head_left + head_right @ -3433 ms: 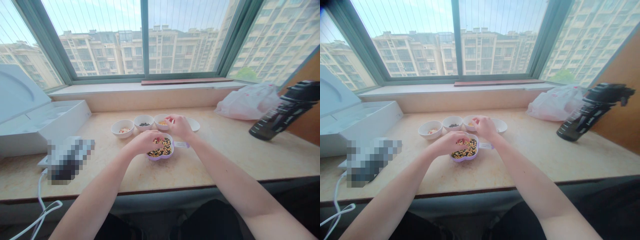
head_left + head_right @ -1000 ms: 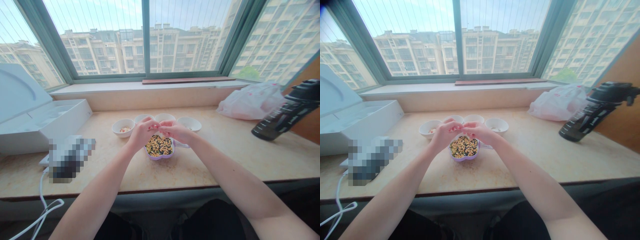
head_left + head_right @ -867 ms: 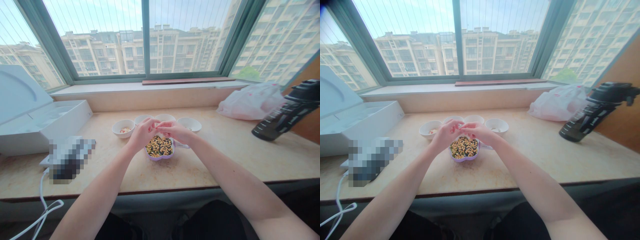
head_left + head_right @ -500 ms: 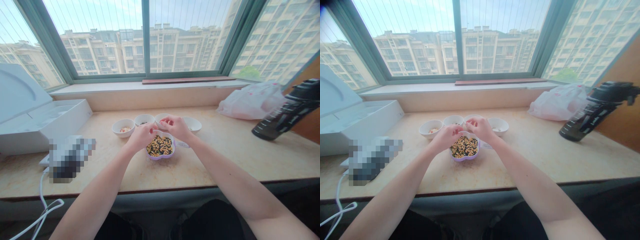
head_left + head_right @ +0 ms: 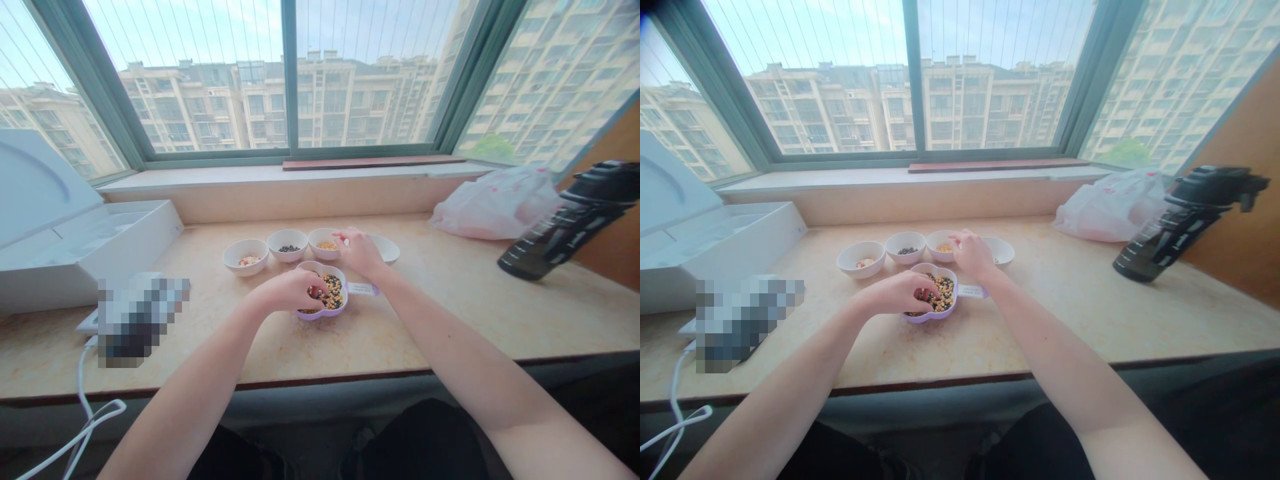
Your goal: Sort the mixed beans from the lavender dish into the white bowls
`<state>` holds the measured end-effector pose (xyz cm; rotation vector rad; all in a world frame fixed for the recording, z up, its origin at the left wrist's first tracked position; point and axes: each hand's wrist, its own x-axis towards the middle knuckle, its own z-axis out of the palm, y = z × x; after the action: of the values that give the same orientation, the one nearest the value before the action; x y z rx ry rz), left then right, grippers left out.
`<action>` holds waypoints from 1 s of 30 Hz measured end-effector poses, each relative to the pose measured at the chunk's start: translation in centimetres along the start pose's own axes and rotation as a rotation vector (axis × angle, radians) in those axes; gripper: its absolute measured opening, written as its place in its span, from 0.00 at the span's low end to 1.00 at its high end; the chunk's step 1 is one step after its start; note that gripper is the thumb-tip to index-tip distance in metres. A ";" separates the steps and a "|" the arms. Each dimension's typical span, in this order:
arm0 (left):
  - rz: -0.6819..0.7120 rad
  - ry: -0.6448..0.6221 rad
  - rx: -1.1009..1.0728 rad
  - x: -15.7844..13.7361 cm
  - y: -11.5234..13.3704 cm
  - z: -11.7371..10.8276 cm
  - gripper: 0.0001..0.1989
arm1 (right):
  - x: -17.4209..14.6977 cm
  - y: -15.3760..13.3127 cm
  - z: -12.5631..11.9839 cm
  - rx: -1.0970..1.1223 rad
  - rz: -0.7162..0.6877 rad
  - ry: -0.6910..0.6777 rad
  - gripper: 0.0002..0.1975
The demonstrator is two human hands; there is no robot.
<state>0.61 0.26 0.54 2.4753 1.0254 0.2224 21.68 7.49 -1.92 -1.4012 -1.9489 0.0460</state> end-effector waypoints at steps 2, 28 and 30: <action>-0.003 -0.020 -0.004 0.0 0.2 0.0 0.03 | 0.0 0.0 0.0 0.009 -0.002 0.007 0.15; -0.008 0.117 -0.150 0.4 0.3 0.7 0.09 | -1.4 -2.6 0.1 0.274 -0.154 -0.224 0.10; 0.038 0.187 -0.379 0.4 0.3 0.6 0.07 | -1.3 -2.8 -0.1 0.282 -0.150 -0.230 0.09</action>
<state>1.27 0.13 0.14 2.1585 0.9116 0.6113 19.67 5.21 -1.39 -1.1009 -2.1324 0.4123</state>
